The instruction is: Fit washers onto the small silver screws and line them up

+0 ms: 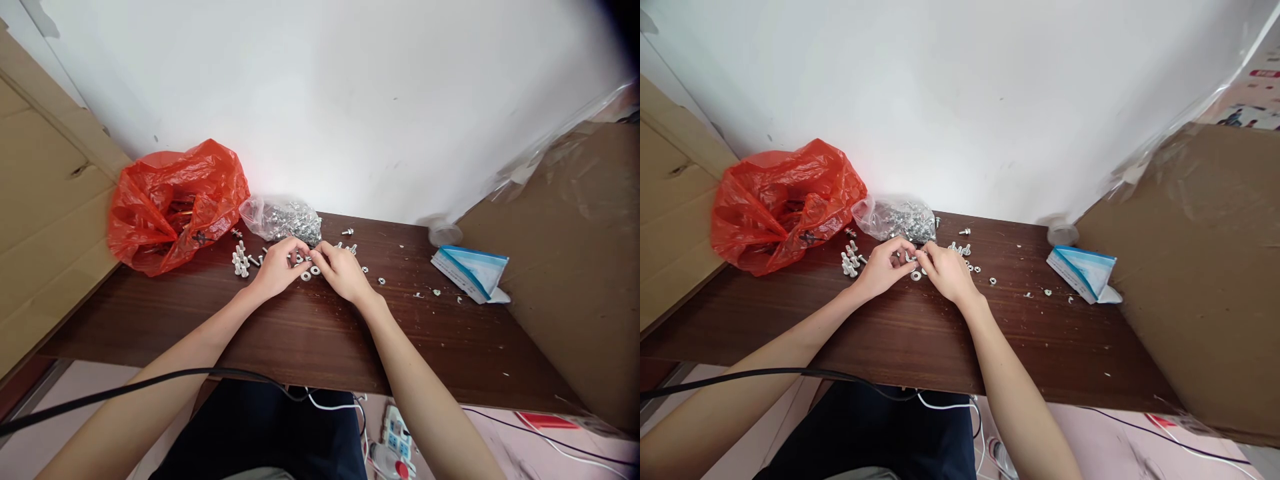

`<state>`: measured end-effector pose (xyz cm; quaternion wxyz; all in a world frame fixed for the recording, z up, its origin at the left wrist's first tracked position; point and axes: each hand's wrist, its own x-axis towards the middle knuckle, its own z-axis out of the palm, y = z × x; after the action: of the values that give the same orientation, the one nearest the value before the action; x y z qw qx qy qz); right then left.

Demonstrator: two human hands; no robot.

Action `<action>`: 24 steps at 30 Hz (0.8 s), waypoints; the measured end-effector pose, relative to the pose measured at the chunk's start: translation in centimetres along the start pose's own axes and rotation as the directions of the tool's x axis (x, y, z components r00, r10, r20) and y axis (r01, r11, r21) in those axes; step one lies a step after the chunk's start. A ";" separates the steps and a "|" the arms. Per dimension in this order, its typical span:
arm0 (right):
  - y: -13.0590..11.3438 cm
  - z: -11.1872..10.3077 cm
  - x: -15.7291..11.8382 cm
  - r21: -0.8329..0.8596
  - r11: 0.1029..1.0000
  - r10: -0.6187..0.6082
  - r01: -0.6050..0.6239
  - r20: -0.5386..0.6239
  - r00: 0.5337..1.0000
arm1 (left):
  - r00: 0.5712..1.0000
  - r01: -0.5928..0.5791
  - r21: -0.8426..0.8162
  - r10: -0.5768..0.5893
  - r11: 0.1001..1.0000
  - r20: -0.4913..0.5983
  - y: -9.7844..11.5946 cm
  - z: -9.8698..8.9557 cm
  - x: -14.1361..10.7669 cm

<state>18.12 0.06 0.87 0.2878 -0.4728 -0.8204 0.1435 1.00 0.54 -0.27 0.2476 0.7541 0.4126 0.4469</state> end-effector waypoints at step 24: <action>0.3 0.2 0.1 0.009 1.000 0.003 -0.003 -0.011 1.000 | 1.000 -0.018 -0.013 0.018 1.000 -0.010 -0.1 0.1 -0.1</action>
<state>18.19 0.32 0.60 0.2942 -0.4735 -0.8175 0.1448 1.00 0.52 -0.39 0.2463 0.7542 0.4040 0.4553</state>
